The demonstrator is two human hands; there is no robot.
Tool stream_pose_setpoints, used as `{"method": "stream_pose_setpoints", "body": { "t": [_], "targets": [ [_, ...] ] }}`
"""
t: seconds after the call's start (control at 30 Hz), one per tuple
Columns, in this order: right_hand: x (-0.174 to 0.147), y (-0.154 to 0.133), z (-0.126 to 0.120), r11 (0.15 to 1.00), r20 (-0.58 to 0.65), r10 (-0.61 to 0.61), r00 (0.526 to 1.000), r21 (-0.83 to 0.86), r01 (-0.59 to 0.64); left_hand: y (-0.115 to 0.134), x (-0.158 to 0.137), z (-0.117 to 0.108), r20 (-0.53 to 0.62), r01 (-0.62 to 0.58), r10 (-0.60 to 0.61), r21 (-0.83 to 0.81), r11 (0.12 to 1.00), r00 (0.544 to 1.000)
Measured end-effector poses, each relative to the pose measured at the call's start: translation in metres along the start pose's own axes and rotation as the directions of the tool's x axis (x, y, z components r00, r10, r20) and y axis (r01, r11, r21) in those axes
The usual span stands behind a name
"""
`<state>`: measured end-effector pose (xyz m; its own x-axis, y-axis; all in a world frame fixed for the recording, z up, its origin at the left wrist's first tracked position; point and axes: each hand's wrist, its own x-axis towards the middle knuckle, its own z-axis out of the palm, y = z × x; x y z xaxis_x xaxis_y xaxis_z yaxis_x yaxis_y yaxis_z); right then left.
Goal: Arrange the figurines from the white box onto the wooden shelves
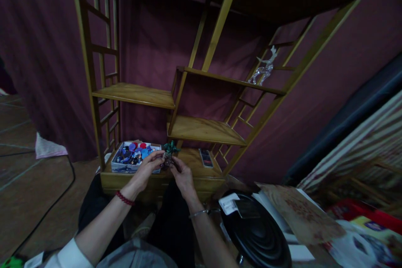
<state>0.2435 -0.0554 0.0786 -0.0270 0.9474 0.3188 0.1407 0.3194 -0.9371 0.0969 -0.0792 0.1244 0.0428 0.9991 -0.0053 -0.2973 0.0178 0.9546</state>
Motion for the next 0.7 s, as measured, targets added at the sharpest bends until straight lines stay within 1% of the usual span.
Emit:
{"method": "stream_pose_setpoints", "body": {
  "t": [0.13,0.23,0.47,0.57,0.7],
  "targets": [
    [-0.001,-0.008,-0.011,1.000,-0.035,0.021,0.999,0.025,-0.020,0.000,0.001,0.011,0.007,-0.025,0.025,-0.013,1.000,1.000],
    [0.000,-0.013,-0.018,0.999,-0.059,0.026,0.998,0.046,-0.023,0.001,0.003,0.019,0.019,-0.022,0.022,-0.001,1.000,1.000],
    [0.003,-0.018,-0.033,0.998,-0.096,0.004,0.995,0.060,0.001,0.006,0.008,0.033,0.108,-0.078,0.078,-0.008,0.997,0.991],
    [0.006,-0.019,-0.040,0.997,-0.124,-0.011,0.992,0.069,0.019,0.010,0.009,0.041,0.122,-0.084,0.083,0.006,0.996,0.989],
    [0.009,-0.022,-0.050,0.997,-0.110,-0.033,0.993,0.067,0.041,0.015,0.011,0.053,0.132,-0.109,0.109,-0.011,0.994,0.985]
  ]
}}
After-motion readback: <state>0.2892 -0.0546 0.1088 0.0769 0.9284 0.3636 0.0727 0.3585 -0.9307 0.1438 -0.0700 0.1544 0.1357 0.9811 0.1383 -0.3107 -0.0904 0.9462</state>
